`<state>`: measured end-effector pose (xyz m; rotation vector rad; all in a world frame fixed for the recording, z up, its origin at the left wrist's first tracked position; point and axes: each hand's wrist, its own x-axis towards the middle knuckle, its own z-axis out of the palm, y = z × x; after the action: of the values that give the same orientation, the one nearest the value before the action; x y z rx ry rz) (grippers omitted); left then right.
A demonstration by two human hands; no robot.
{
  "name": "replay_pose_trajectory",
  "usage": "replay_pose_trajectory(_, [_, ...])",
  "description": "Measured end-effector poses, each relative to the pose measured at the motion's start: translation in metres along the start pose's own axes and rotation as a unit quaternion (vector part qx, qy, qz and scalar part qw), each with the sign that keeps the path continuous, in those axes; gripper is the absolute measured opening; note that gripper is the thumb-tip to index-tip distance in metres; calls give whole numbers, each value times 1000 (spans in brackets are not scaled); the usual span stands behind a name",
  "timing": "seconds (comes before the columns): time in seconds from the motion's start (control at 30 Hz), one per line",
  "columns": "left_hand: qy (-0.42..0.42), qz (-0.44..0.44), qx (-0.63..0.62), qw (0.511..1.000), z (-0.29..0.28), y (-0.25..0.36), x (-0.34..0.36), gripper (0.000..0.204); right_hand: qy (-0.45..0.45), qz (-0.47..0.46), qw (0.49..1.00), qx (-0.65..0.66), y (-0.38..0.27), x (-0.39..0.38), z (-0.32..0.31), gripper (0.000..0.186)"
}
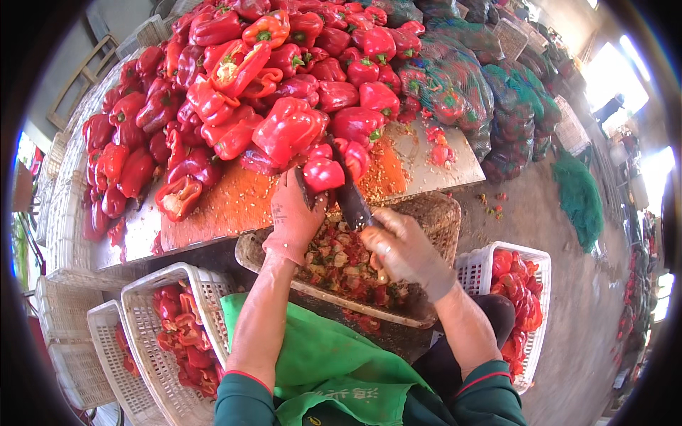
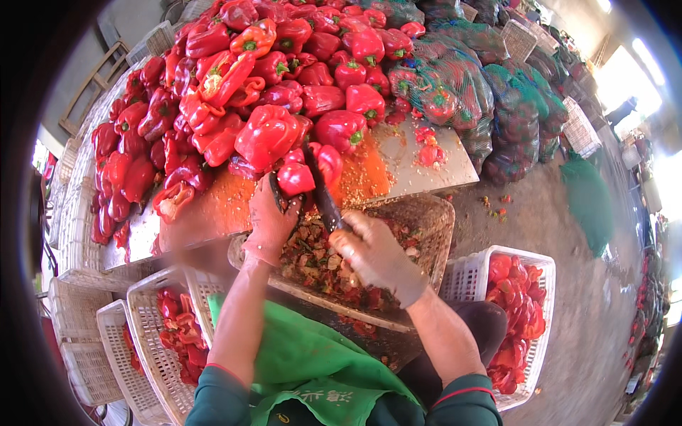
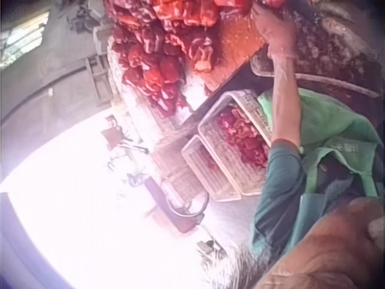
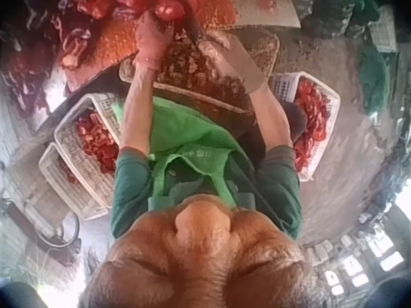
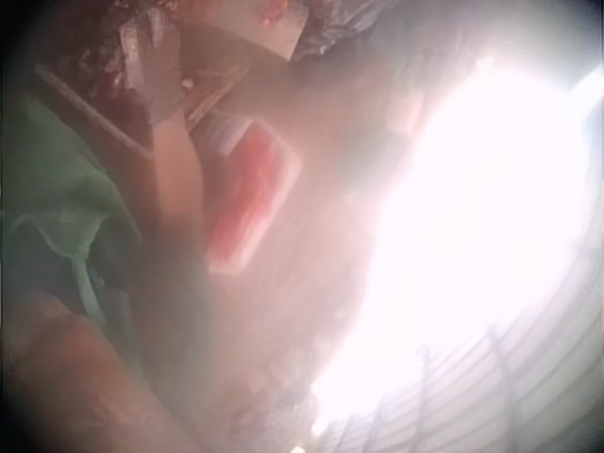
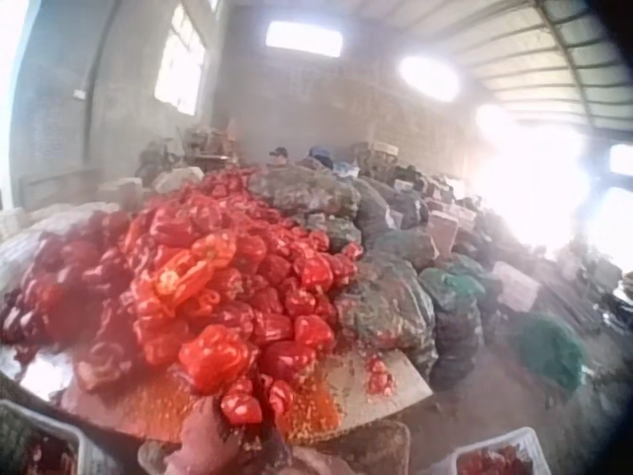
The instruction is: The person processes red bell peppers by removing the stems and seeds by hand and using a cleaver, then places the cleaned pepper halves into a white plastic basket.
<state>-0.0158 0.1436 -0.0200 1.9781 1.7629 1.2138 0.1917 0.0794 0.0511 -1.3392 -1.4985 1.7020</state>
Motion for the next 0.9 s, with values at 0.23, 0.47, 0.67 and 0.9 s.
replay_pose_trajectory(0.23, [75,-104,-240,962,13,-12,4,40,-42,-52,892,447,75,18,-47,35])
replay_pose_trajectory(0.47, [95,-175,-403,893,11,-21,-4,31,130,-202,910,338,33,-1,-41,23])
replay_pose_trajectory(0.67, [100,-191,-402,890,2,-9,-10,29,215,-216,945,118,4,-5,-53,26])
replay_pose_trajectory(0.9, [93,-221,-398,885,-19,-30,-23,30,147,-191,918,315,19,10,-17,38])
